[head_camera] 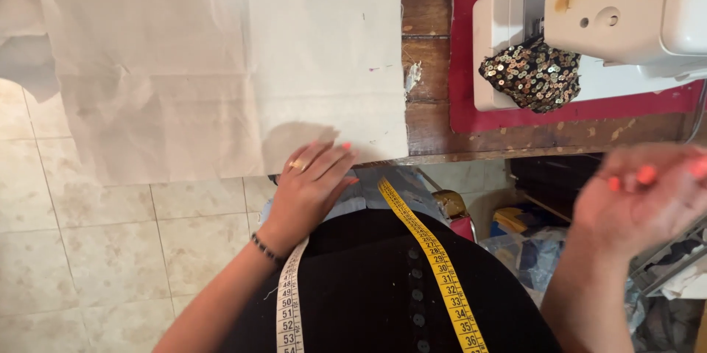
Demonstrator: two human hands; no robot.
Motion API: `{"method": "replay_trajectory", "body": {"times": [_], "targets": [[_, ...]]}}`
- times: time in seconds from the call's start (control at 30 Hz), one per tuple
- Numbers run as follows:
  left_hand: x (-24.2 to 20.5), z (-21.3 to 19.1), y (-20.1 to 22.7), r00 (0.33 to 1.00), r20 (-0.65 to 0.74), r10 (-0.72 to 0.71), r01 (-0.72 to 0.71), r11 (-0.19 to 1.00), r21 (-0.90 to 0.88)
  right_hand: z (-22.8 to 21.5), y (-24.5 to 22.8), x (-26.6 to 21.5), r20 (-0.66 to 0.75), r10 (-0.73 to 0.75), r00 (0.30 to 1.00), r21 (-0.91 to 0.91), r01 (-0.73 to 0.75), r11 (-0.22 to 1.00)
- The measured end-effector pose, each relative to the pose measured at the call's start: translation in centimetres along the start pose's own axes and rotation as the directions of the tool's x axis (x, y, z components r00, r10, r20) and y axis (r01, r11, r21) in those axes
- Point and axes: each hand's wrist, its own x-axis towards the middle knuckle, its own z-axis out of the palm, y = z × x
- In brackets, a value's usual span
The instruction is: The person is pinning two layers of white fabric together along an edge using straight pins taken from a magnetic pin cushion.
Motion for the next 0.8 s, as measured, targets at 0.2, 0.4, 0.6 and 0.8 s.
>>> {"method": "replay_trajectory", "body": {"times": [0.2,0.4,0.6,0.8], "targets": [[0.7,5.8,-2.0,0.966,-0.160,0.202,-0.160,0.956,0.245,11.4,1.7,-2.3,0.727,0.148,0.670,-0.510,0.382,0.771],[0.3,7.1,-3.7,0.946,-0.176,0.271,-0.208,0.927,0.313,11.0,11.6,-4.5,0.952,-0.015,0.307,-0.258,0.825,0.502],[-0.1,8.4,-4.7,0.917,-0.235,0.324,-0.230,0.908,0.351,11.7,12.8,-4.2,0.958,-0.211,0.196,-0.089,0.898,0.431],[-1.2,2.6,1.6,0.972,-0.106,-0.209,0.179,0.955,-0.238,13.7,11.1,-3.2,0.890,0.041,0.454,-0.360,0.644,0.675]]}}
